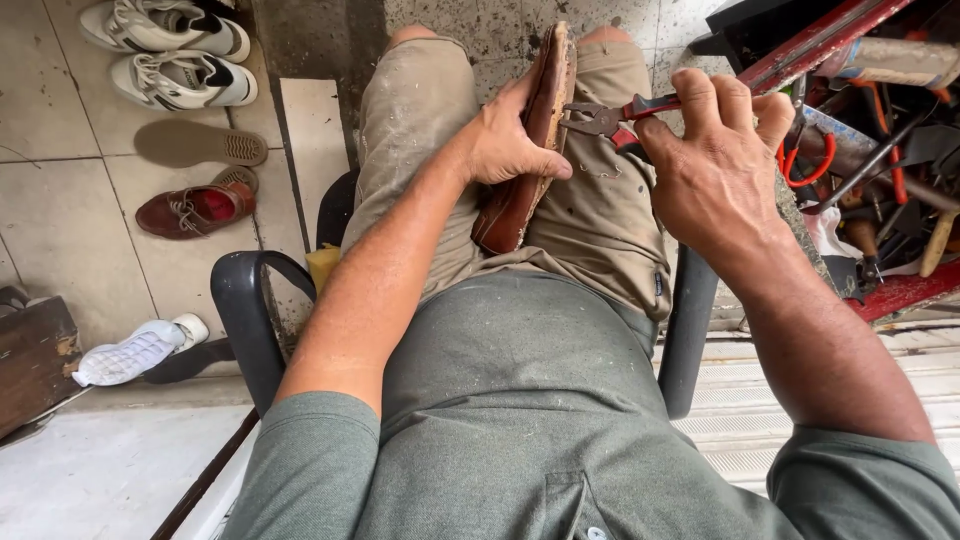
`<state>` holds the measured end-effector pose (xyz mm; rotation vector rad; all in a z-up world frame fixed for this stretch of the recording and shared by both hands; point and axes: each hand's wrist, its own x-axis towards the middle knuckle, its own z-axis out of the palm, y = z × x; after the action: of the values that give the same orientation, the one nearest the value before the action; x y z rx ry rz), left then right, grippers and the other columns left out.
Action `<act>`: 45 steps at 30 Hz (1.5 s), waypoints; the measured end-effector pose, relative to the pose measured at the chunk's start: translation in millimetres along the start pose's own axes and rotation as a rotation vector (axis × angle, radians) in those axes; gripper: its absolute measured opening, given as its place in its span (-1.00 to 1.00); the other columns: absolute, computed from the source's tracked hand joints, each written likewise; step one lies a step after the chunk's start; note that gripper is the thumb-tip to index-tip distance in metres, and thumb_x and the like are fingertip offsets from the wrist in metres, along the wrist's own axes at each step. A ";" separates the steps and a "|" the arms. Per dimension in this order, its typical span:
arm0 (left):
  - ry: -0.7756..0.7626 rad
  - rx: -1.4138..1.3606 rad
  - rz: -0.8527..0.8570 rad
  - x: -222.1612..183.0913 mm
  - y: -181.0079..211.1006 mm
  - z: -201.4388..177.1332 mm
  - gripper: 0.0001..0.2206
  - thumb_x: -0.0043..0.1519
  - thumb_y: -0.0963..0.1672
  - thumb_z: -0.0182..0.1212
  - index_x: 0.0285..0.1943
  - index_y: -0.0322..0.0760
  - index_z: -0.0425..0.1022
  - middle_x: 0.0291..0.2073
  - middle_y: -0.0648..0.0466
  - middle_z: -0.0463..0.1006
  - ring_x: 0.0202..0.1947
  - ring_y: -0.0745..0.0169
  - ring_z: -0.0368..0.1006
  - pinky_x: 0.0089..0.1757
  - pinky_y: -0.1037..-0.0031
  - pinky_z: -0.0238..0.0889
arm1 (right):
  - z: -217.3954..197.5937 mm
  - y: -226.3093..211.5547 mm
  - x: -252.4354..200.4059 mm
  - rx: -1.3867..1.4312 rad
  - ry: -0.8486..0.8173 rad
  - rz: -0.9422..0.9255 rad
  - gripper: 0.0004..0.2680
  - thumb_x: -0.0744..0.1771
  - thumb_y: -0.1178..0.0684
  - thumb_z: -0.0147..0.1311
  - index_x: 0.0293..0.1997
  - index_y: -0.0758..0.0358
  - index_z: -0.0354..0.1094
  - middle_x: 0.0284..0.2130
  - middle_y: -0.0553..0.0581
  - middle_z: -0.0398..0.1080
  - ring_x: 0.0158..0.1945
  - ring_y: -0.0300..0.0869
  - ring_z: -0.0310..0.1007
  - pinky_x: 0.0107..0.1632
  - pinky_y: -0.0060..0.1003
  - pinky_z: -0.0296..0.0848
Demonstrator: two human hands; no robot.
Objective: Removing the sole of a leather shoe by pulling out fasteners with pliers and prying the layers apart.
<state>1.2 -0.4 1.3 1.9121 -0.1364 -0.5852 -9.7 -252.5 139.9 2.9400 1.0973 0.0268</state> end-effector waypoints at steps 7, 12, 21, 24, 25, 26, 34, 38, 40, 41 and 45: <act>0.016 -0.030 0.064 -1.4 -2.6 2.0 0.27 -0.17 0.09 0.74 0.61 -0.22 -0.22 0.49 -0.28 0.15 0.49 -0.20 0.07 0.39 0.20 -0.08 | -10.2 0.4 4.4 -0.223 0.127 -0.079 -0.77 0.18 0.12 0.18 -0.13 -0.07 0.53 0.03 0.10 0.32 0.01 0.03 0.33 0.02 -0.01 0.14; -0.010 -0.012 -0.058 -3.8 3.9 1.1 0.29 -0.19 0.12 0.73 0.62 -0.11 -0.27 0.44 -0.32 0.15 0.47 -0.26 0.07 0.37 0.14 -0.05 | -12.6 2.7 9.1 -0.340 0.137 -0.125 -0.86 0.26 0.08 0.19 -0.17 -0.14 0.49 -0.11 0.01 0.30 -0.14 -0.06 0.35 0.02 -0.06 0.20; 0.009 -0.021 0.062 0.2 -7.8 4.4 0.25 -0.15 0.06 0.74 0.61 -0.18 -0.22 0.52 -0.27 0.09 0.52 -0.16 -0.01 0.40 0.27 -0.14 | -4.6 13.9 0.1 -0.355 -0.285 -0.046 -0.84 0.43 -0.02 -0.02 -0.32 0.04 0.36 -0.41 -0.10 0.31 -0.49 -0.32 0.22 -0.37 -0.37 0.38; 0.005 -0.010 0.154 0.6 -6.0 2.3 0.26 -0.13 0.11 0.76 0.61 -0.23 -0.21 0.54 -0.22 0.09 0.53 -0.18 0.00 0.41 0.23 -0.15 | 3.7 15.8 -13.3 -0.297 -0.155 -0.052 -0.90 0.38 0.05 0.03 -0.13 -0.09 0.50 -0.44 -0.11 0.29 -0.52 -0.32 0.25 -0.52 -0.43 0.31; -0.030 -0.070 0.182 -3.8 3.8 -0.6 0.17 -0.06 0.08 0.66 0.58 -0.30 -0.20 0.45 -0.30 0.20 0.45 -0.25 0.15 0.35 0.05 0.02 | 8.1 17.3 -19.3 -0.222 -0.166 -0.013 -0.90 0.33 0.07 0.04 -0.16 -0.03 0.49 -0.43 -0.07 0.28 -0.49 -0.23 0.29 -0.52 -0.33 0.28; -0.065 -0.130 0.211 -8.0 13.5 -3.4 0.07 0.01 0.04 0.56 0.55 -0.37 -0.19 0.35 -0.38 0.32 0.36 -0.33 0.30 0.29 -0.13 0.19 | 12.6 18.9 -25.4 -0.148 -0.176 0.027 -0.88 0.28 0.09 0.06 -0.19 0.02 0.49 -0.41 -0.04 0.26 -0.47 -0.13 0.33 -0.51 -0.23 0.26; -0.055 -0.155 -0.054 -9.1 14.8 -23.9 0.09 -0.24 0.01 0.65 0.50 -0.26 0.04 0.33 -0.14 0.39 0.33 -0.06 0.31 0.28 0.26 0.15 | -18.8 92.9 -139.5 0.204 0.107 0.207 -0.94 0.45 0.34 0.24 -0.08 0.34 0.51 0.09 0.28 0.46 0.12 0.11 0.43 0.20 -0.06 0.34; -0.221 -0.085 -0.063 -8.8 1.8 -12.0 0.43 -0.27 0.02 0.76 0.59 -0.15 -0.53 0.55 -0.28 0.02 0.50 -0.25 0.04 0.40 0.21 -0.07 | -15.1 37.6 -107.2 -0.038 -0.106 0.194 -0.59 0.26 0.28 0.11 0.17 -0.12 0.60 0.37 0.04 0.50 0.31 0.10 0.39 0.14 0.03 0.08; -0.218 -0.081 -0.063 -9.9 7.1 -10.6 0.43 -0.28 -0.01 0.76 0.59 -0.17 -0.54 0.56 -0.25 0.00 0.52 -0.21 0.01 0.40 0.24 -0.09 | -6.8 16.6 -83.8 -0.078 -0.051 0.177 -0.64 0.31 0.25 0.12 0.14 -0.17 0.61 0.33 0.07 0.52 0.26 0.04 0.42 0.13 -0.03 0.06; -0.206 -0.082 -0.066 -11.5 9.6 -11.4 0.44 -0.28 -0.04 0.77 0.58 -0.19 -0.54 0.57 -0.22 -0.01 0.53 -0.16 -0.02 0.41 0.28 -0.12 | -2.7 6.2 -70.3 -0.118 0.005 0.151 -0.69 0.35 0.22 0.13 0.11 -0.22 0.63 0.28 0.10 0.54 0.21 -0.03 0.44 0.12 -0.09 0.04; -0.171 -0.010 -0.070 -10.4 12.4 -12.5 0.45 -0.27 -0.03 0.77 0.58 -0.20 -0.57 0.60 -0.19 -0.10 0.56 -0.10 -0.09 0.42 0.34 -0.17 | 1.7 -15.1 -38.8 -0.080 -0.038 0.133 -0.64 0.23 0.29 0.03 0.00 -0.11 0.59 0.32 0.25 0.44 0.22 0.01 0.36 0.07 -0.01 0.05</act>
<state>0.0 8.7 19.6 1.8614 -0.1762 -0.7949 -48.8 -266.5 137.5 2.9239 0.8731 0.0152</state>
